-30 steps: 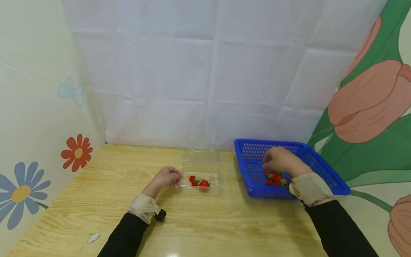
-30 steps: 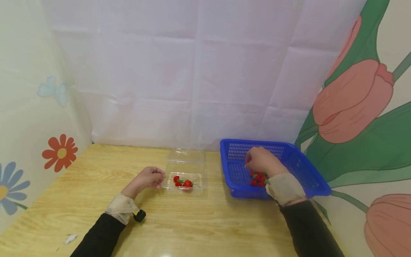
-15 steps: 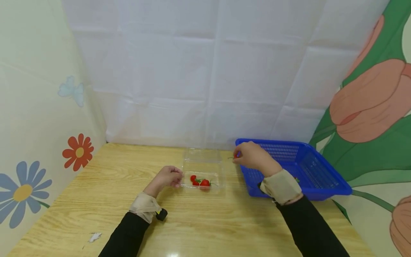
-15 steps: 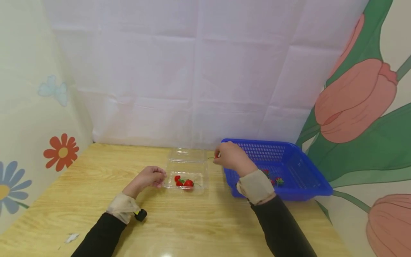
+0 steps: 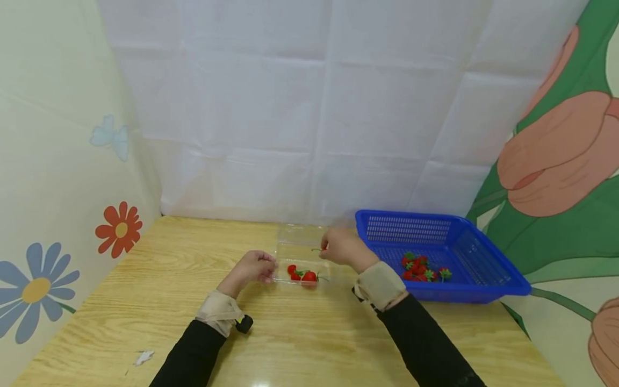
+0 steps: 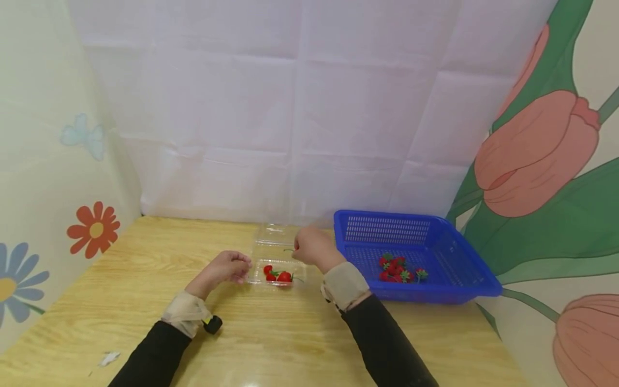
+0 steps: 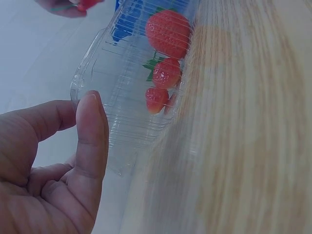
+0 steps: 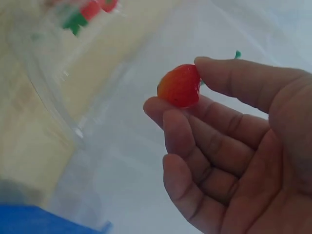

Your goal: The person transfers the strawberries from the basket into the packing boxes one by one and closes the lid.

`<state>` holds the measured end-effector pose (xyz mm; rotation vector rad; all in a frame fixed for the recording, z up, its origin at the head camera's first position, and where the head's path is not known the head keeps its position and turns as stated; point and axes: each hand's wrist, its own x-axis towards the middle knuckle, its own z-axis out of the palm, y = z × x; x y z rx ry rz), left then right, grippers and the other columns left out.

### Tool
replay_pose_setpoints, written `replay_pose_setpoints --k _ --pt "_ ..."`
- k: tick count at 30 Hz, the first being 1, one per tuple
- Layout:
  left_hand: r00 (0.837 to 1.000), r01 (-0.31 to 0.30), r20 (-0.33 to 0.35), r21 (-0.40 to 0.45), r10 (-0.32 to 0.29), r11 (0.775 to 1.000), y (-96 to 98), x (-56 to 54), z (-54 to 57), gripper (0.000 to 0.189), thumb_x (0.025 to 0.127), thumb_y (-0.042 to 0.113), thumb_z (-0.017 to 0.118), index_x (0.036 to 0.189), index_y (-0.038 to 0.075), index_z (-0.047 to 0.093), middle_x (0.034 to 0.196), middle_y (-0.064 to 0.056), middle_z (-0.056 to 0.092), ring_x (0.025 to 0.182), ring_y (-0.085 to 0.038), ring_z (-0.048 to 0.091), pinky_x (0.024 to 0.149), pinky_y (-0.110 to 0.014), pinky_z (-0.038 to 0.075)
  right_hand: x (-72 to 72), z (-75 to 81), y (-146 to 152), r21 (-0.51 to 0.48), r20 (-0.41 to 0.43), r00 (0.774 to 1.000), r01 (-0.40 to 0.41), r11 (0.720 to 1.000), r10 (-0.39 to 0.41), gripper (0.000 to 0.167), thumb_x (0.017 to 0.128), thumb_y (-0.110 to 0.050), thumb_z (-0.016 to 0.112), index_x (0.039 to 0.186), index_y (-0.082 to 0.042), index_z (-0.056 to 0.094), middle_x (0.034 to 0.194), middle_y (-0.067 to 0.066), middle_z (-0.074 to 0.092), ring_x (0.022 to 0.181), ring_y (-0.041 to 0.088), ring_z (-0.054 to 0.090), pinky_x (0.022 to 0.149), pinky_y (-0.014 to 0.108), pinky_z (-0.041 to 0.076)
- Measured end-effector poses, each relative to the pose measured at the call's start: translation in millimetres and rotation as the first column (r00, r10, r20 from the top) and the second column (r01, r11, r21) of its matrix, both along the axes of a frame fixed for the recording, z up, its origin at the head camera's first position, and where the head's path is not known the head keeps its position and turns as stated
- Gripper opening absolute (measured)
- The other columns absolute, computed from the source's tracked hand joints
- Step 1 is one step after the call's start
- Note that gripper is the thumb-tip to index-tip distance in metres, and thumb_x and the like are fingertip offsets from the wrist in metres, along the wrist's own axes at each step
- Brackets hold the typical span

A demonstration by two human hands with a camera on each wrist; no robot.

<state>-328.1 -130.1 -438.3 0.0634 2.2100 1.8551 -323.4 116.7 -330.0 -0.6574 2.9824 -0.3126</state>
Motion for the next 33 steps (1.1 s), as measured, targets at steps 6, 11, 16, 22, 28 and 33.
replay_pose_setpoints --k 6,11,16,22,28,33 --pt "1.000 -0.006 0.014 0.011 0.006 1.000 0.1 0.9 -0.1 0.016 0.100 0.003 0.059 0.110 -0.009 0.058 0.090 -0.016 0.066 0.064 -0.013 0.062 0.057 -0.023 0.057 -8.4 -23.8 -13 -0.007 0.041 0.998 0.044 0.999 -0.044 0.036 0.090 -0.014 0.076 0.060 -0.011 0.055 0.057 -0.004 0.043 0.052 0.011 0.036 0.050 0.026 0.034" --pt "1.000 -0.012 0.020 0.013 0.012 1.000 0.0 0.8 -2.2 0.017 0.100 0.004 0.059 0.111 -0.009 0.058 0.088 -0.016 0.066 0.064 -0.013 0.062 0.057 -0.023 0.057 -14.6 -41.3 -20 0.029 0.024 0.998 0.055 0.998 -0.056 0.044 0.088 -0.011 0.076 0.056 -0.013 0.046 0.055 -0.004 0.036 0.053 0.013 0.033 0.051 0.027 0.031" --pt "1.000 -0.013 0.020 0.014 0.013 1.000 0.1 -1.3 -3.2 0.018 0.100 0.004 0.059 0.112 -0.009 0.058 0.087 -0.015 0.066 0.064 -0.013 0.062 0.057 -0.023 0.057 -20.2 -53.9 -25 0.063 -0.012 0.997 0.078 0.995 -0.077 0.047 0.086 -0.008 0.076 0.055 -0.012 0.041 0.056 -0.003 0.034 0.056 0.015 0.036 0.055 0.030 0.035" --pt "1.000 -0.011 0.018 0.023 0.010 1.000 0.4 -2.2 -2.3 0.019 0.100 0.004 0.059 0.114 -0.009 0.058 0.089 -0.014 0.066 0.064 -0.013 0.062 0.056 -0.023 0.057 -21.5 -62.2 -28 0.053 0.035 0.993 0.113 0.992 -0.115 0.041 0.088 -0.002 0.072 0.059 -0.011 0.044 0.059 -0.001 0.037 0.056 0.016 0.038 0.054 0.030 0.037" --pt "1.000 0.003 0.012 0.028 -0.003 1.000 0.2 -0.7 -1.0 0.017 0.100 0.003 0.059 0.112 -0.009 0.058 0.087 -0.015 0.066 0.062 -0.012 0.061 0.056 -0.022 0.056 -26.1 -69.8 -30 0.077 0.023 0.993 0.115 0.990 -0.117 0.040 0.089 -0.003 0.071 0.059 -0.011 0.046 0.058 -0.001 0.040 0.056 0.015 0.040 0.054 0.030 0.037" --pt "1.000 0.008 0.007 0.024 -0.008 1.000 0.3 0.3 -0.6 0.017 0.100 0.004 0.058 0.111 -0.008 0.058 0.088 -0.015 0.067 0.063 -0.012 0.061 0.056 -0.022 0.056 -30.0 -73.9 -32 0.092 0.025 0.994 0.108 0.990 -0.111 0.044 0.090 -0.002 0.070 0.057 -0.013 0.043 0.055 -0.002 0.035 0.053 0.015 0.038 0.053 0.030 0.037"
